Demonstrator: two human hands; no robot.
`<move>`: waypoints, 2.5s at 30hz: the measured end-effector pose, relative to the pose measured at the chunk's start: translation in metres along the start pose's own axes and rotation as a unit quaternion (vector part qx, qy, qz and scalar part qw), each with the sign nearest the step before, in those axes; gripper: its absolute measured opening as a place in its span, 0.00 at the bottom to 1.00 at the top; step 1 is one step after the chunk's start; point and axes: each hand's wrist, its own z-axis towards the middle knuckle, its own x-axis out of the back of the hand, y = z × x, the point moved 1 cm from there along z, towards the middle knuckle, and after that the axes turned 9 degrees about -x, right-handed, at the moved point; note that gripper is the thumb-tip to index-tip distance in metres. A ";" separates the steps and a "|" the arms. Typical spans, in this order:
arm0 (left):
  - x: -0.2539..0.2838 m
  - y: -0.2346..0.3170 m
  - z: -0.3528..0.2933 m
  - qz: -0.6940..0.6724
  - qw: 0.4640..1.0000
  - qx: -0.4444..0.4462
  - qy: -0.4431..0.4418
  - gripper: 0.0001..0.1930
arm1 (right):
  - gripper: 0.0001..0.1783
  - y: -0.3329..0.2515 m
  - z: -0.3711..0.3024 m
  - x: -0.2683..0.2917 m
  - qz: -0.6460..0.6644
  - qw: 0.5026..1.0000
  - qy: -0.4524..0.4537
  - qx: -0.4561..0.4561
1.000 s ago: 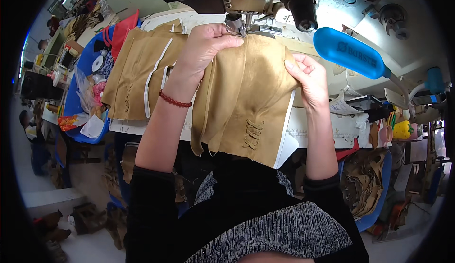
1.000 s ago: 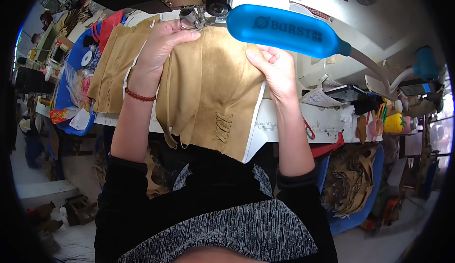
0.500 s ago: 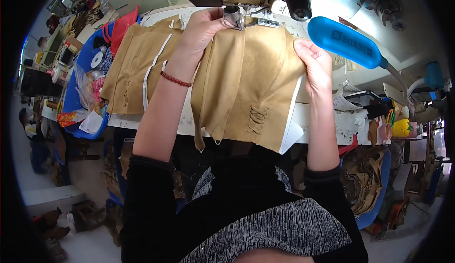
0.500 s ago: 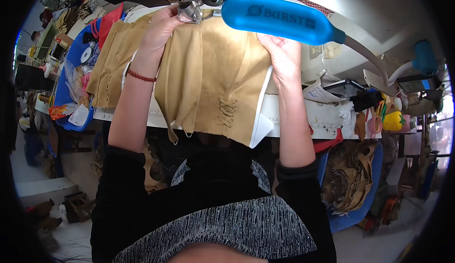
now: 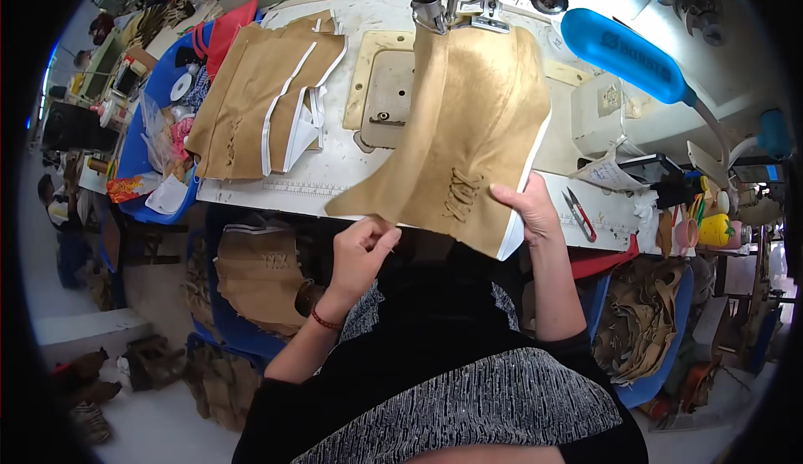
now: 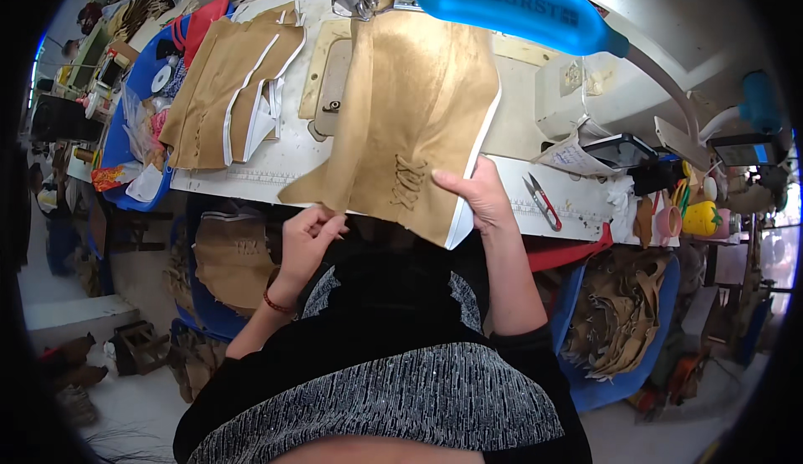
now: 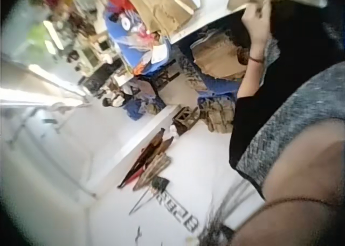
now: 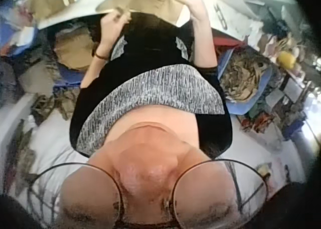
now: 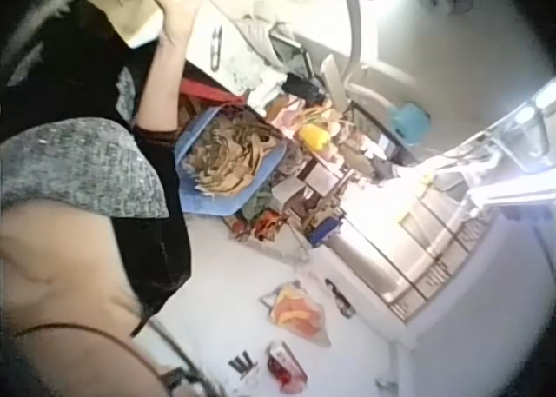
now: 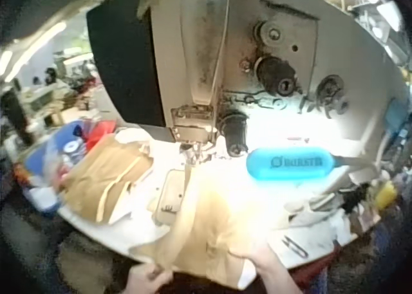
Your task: The person stitches fabric pieces using a sewing machine, turns and folds the fabric, trims excess thread using thread snips, and winds thread onto a sewing machine bobbin.
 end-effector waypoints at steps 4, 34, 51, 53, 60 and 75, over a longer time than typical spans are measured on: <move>-0.015 -0.021 -0.006 -0.575 0.808 0.077 -0.102 0.25 | 0.36 0.009 -0.013 -0.003 0.096 0.991 -0.093 0.012; 0.010 0.036 0.038 -0.397 0.902 -0.156 0.060 0.18 | 0.34 -0.033 -0.023 -0.016 0.022 0.994 -0.050 0.097; 0.000 0.050 0.073 -0.451 0.877 -0.153 0.067 0.16 | 0.36 -0.055 0.005 -0.020 0.089 0.984 -0.056 0.144; -0.001 0.053 0.076 -0.453 0.873 -0.165 0.069 0.16 | 0.36 -0.059 0.006 -0.020 0.096 0.981 -0.070 0.151; 0.001 0.059 0.096 -0.468 0.869 -0.145 0.073 0.16 | 0.28 -0.070 0.020 -0.022 0.138 0.972 -0.111 0.153; -0.005 0.080 0.128 -0.442 0.880 -0.160 0.070 0.15 | 0.23 -0.100 0.052 -0.006 0.133 0.969 -0.118 0.170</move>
